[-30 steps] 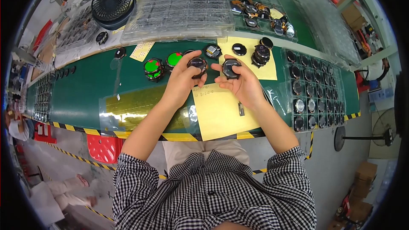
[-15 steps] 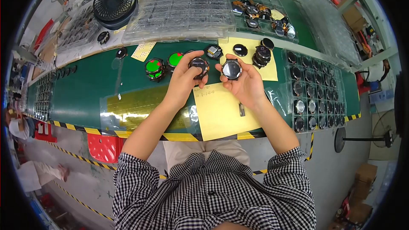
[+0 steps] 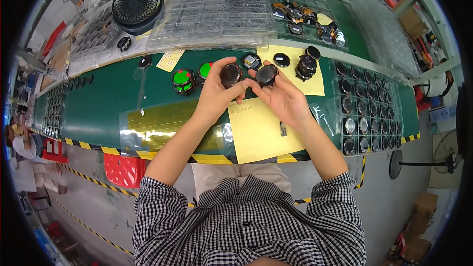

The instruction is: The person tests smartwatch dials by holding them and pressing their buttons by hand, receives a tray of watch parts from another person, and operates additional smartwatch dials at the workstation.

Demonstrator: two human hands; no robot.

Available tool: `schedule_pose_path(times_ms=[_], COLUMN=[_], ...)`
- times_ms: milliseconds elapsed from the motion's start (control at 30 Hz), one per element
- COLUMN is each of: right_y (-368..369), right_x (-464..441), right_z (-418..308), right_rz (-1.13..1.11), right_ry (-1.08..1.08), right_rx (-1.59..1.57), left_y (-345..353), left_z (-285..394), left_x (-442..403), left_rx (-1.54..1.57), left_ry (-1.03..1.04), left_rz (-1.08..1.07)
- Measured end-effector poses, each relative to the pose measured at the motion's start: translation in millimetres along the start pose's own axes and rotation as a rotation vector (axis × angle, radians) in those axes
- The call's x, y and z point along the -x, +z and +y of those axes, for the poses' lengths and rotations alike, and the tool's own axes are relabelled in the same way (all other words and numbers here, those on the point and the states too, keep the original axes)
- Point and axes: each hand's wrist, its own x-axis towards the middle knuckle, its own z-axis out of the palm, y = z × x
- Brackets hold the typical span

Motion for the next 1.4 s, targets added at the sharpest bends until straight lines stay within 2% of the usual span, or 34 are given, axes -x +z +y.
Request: schedule_pose_path(times_ms=[600,1100,1400], right_y=[-0.7,3.9,1.3], right_x=[3.7,4.0,3.6], right_z=[-0.9,-6.7,-4.9], right_rz=[-0.104,-0.116,-0.117], right_ry=[-0.060,-0.021,-0.041], right_rx=[0.102,-0.030,0.020], left_y=[-0.3,-0.7,-2.2], left_z=[5.2,3.4,2.0], left_x=[3.0,0.5,0.8], left_rx=[-0.035,0.002,0.000], left_ry=[0.045,0.056,0.068], left_rz=[-0.028,0.017,0.014])
